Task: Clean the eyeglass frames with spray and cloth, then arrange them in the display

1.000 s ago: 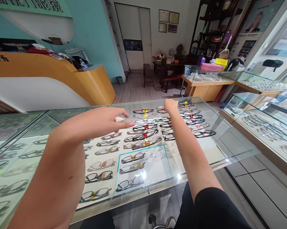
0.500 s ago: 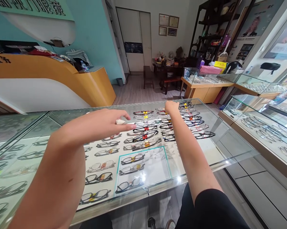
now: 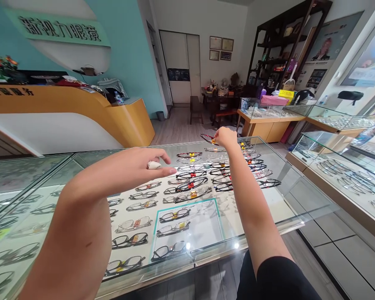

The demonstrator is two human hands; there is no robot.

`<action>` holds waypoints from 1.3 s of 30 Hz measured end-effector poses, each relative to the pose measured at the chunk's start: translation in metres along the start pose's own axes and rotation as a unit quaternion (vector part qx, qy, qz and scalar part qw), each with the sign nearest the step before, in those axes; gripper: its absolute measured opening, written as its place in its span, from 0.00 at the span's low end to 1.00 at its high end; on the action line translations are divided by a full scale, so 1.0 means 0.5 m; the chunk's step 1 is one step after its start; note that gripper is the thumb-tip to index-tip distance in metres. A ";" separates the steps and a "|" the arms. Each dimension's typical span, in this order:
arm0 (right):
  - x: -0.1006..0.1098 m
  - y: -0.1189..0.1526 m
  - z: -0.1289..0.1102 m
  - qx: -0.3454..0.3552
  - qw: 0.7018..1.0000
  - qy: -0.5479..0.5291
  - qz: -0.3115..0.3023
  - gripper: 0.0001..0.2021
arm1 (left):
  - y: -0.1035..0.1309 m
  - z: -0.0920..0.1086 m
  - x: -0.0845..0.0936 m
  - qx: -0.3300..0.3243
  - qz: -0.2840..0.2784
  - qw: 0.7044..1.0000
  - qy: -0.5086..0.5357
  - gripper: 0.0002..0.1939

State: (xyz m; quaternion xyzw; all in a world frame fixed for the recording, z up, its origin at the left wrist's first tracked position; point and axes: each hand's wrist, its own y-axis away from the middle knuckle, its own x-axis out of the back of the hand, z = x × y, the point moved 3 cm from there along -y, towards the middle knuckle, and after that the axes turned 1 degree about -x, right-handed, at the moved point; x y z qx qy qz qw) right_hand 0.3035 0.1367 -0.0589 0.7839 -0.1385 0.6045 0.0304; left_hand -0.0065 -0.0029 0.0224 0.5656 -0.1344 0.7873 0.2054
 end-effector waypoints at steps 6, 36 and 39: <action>0.103 0.117 -0.097 0.255 0.832 -0.487 -0.071 0.22 | -0.009 -0.002 0.021 -0.023 0.205 0.969 0.134 0.29; 0.146 0.292 -0.209 0.330 0.678 -0.643 -0.135 0.23 | -0.037 -0.006 0.016 -0.242 0.203 0.828 0.463 0.32; 0.150 0.295 -0.213 0.338 0.679 -0.637 -0.140 0.24 | -0.036 -0.002 0.015 -0.232 0.216 0.831 0.458 0.33</action>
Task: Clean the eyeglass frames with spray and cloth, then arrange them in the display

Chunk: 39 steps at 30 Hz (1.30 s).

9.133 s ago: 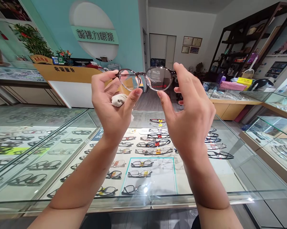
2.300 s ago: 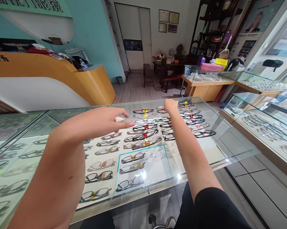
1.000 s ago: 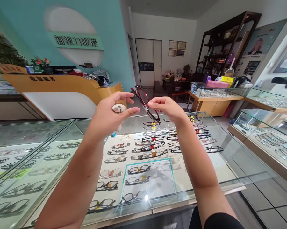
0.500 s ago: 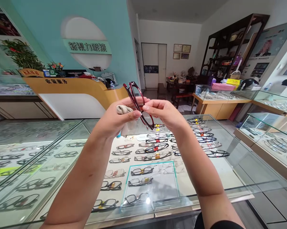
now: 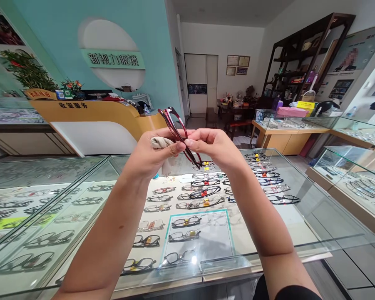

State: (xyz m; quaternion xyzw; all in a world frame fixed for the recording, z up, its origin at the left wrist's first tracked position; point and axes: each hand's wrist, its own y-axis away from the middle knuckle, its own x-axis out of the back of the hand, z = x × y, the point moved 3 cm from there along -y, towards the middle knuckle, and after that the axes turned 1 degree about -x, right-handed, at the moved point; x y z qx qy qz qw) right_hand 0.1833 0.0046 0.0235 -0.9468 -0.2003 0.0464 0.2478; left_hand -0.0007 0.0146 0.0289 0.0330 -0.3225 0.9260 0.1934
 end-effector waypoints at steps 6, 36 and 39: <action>0.000 0.002 -0.006 -0.003 1.000 -0.001 0.007 0.26 | 0.001 0.000 0.001 0.007 -0.005 1.000 -0.012 0.33; 0.294 -0.032 0.154 -0.296 0.717 0.615 0.146 0.08 | 0.048 0.008 -0.027 0.262 -0.262 0.766 -0.525 0.26; 0.320 -0.037 0.205 -0.351 0.675 0.637 0.124 0.11 | 0.048 0.013 -0.031 0.271 -0.272 0.758 -0.527 0.24</action>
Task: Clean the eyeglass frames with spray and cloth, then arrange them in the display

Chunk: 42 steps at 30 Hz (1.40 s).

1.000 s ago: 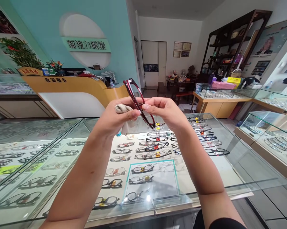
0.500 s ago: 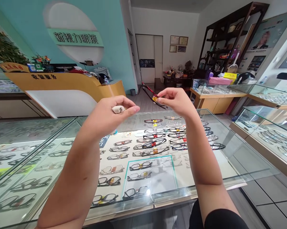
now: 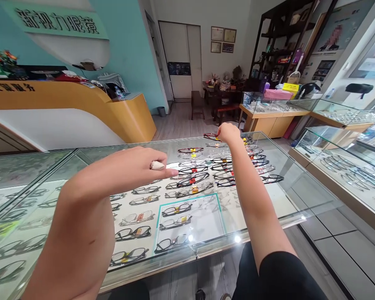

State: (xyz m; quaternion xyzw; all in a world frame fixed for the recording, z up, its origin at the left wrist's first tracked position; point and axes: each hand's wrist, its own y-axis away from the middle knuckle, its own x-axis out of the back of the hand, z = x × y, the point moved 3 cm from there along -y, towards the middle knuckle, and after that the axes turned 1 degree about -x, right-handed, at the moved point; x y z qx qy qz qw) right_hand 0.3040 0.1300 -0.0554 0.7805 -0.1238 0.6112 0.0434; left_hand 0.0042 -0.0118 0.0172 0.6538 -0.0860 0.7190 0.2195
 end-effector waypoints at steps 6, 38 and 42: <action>-0.073 -0.045 0.018 -0.028 0.997 0.039 -0.060 0.16 | 0.000 0.007 0.001 0.004 -0.014 1.000 0.003 0.26; 0.058 0.210 -0.117 0.118 0.969 -0.123 0.178 0.18 | -0.024 0.038 -0.077 -0.076 -0.009 0.997 -0.021 0.09; -0.015 0.231 -0.093 0.123 0.957 -0.203 0.170 0.27 | -0.098 0.030 -0.177 -0.119 0.025 0.993 -0.004 0.14</action>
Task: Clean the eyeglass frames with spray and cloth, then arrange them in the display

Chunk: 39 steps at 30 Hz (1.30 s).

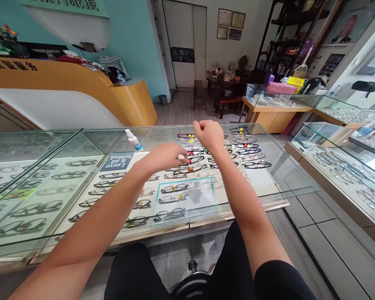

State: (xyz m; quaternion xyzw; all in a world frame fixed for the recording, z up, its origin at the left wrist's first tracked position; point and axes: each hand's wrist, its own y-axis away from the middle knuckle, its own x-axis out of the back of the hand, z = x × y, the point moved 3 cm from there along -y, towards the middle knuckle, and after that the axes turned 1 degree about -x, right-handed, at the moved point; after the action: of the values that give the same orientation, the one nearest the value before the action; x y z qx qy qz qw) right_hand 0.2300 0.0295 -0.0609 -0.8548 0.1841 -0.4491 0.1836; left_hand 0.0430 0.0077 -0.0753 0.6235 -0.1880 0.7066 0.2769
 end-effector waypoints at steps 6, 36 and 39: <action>-0.062 0.023 0.074 -0.009 0.984 -0.176 0.012 0.29 | -0.022 -0.030 -0.105 -0.042 0.057 0.997 0.036 0.18; -0.016 -0.082 0.227 -0.168 0.897 -0.387 0.133 0.24 | -0.028 -0.073 -0.086 0.075 0.131 0.988 0.023 0.23; -0.038 -0.133 0.234 -0.180 0.969 -0.169 0.016 0.17 | -0.017 -0.114 -0.053 0.135 0.187 0.972 0.055 0.26</action>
State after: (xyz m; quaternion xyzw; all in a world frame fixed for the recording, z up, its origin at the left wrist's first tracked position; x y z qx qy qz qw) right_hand 0.3278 0.1135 -0.1041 -0.9342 0.2419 -0.2548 0.0619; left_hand 0.0057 0.0449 -0.1110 0.5690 -0.1887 0.7979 0.0635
